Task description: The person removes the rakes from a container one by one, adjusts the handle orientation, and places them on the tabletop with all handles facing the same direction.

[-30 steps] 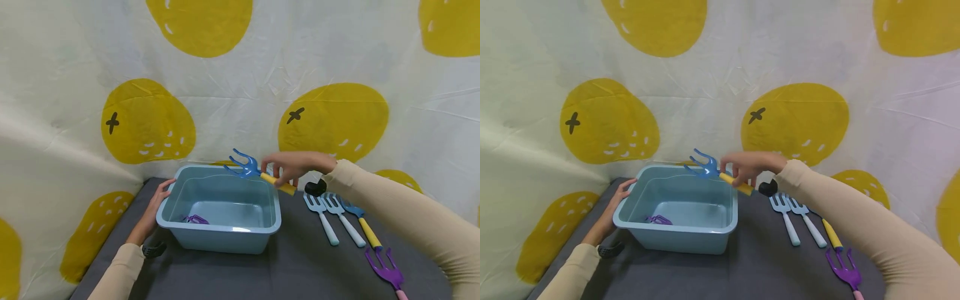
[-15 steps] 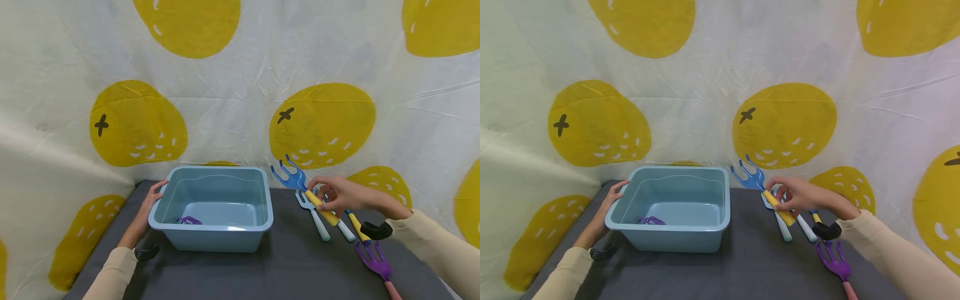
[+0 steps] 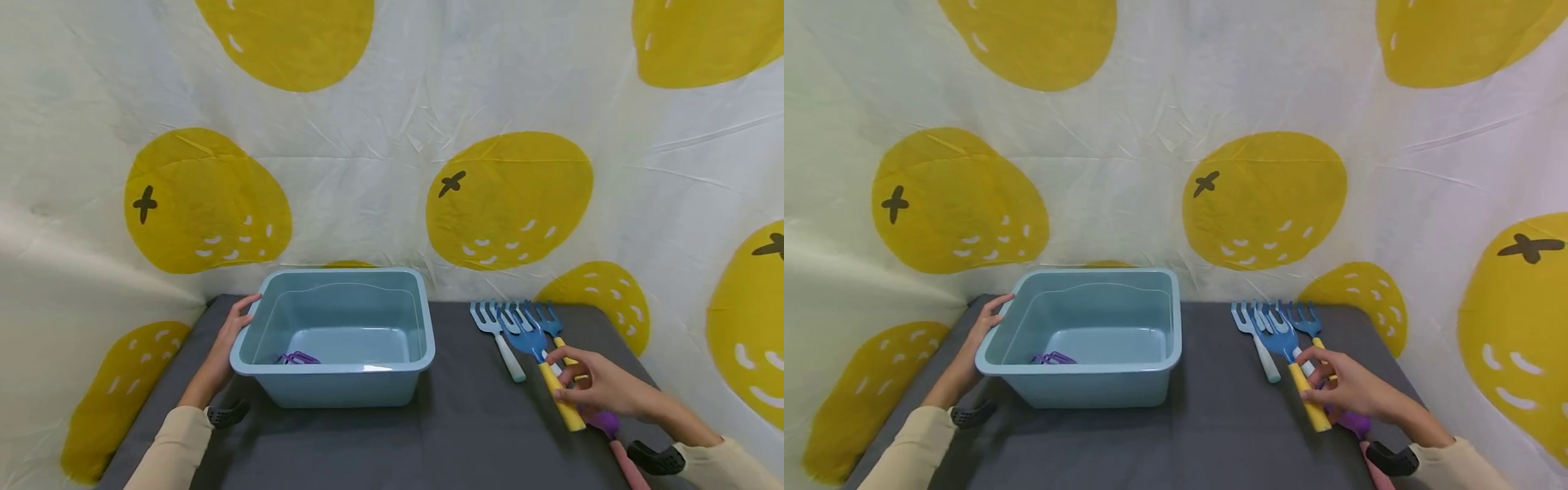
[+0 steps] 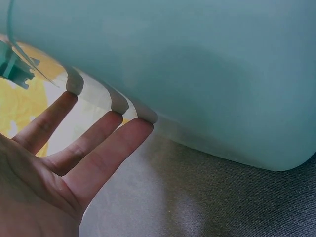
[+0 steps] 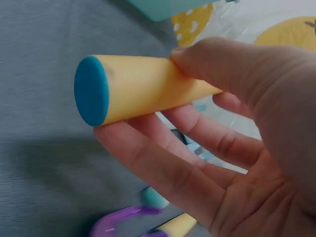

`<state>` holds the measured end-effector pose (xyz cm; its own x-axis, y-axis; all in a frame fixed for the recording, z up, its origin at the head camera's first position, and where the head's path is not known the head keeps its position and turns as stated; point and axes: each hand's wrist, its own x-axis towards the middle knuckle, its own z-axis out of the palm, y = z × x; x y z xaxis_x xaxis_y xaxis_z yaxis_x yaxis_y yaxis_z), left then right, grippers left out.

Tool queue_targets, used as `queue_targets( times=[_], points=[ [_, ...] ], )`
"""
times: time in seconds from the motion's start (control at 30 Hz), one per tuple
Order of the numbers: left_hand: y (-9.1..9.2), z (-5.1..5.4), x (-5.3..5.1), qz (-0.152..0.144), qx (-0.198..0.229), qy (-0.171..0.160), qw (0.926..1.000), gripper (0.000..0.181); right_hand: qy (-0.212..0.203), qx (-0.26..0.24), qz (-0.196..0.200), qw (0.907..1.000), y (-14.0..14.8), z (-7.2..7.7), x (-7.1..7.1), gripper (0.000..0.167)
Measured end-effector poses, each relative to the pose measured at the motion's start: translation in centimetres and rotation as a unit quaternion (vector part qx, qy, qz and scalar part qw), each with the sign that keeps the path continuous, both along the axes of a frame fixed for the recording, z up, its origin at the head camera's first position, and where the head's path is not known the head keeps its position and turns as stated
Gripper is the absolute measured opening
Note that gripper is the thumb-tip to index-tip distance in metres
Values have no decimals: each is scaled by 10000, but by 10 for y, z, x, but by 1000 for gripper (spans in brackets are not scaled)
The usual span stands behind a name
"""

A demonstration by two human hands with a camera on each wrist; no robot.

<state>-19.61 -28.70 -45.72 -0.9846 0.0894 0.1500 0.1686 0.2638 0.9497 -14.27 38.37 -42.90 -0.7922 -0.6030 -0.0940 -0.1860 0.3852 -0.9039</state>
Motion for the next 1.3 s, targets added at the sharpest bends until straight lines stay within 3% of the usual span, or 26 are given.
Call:
queue_targets(
  times=[0.13, 0.27, 0.53, 0.73, 0.9, 1.0, 1.17, 1.3],
  points=[
    [-1, 2, 0, -24, 35, -20, 10000, 53, -585, -39, -410, 9974, 7, -18, 16, 45],
    [-1, 2, 0, -35, 19, -39, 10000, 54, -920, 141, -708, 9931, 14, -32, 30, 49],
    [-4, 3, 0, 14, 43, -37, 10000, 53, -1553, 40, -662, 9856, 20, -52, 48, 45],
    [-5, 4, 2, 3, 58, -87, 9999, 54, -1994, 230, -806, 9763, 18, -60, 60, 38],
    [-5, 4, 2, 0, 37, -119, 9999, 54, -2045, 471, -875, 9738, 20, -61, 65, 36],
    [-4, 4, 2, 8, 54, -121, 9999, 54, -1943, 898, -1073, 9709, 18, -58, 66, 35],
    [-3, 4, 2, -14, 84, -124, 9999, 54, -1805, 1744, -1531, 9558, 10, -53, 67, 34],
    [-2, 4, 2, -11, 54, -137, 9999, 54, -1721, 2006, -1699, 9494, 6, -51, 69, 34]
  ],
)
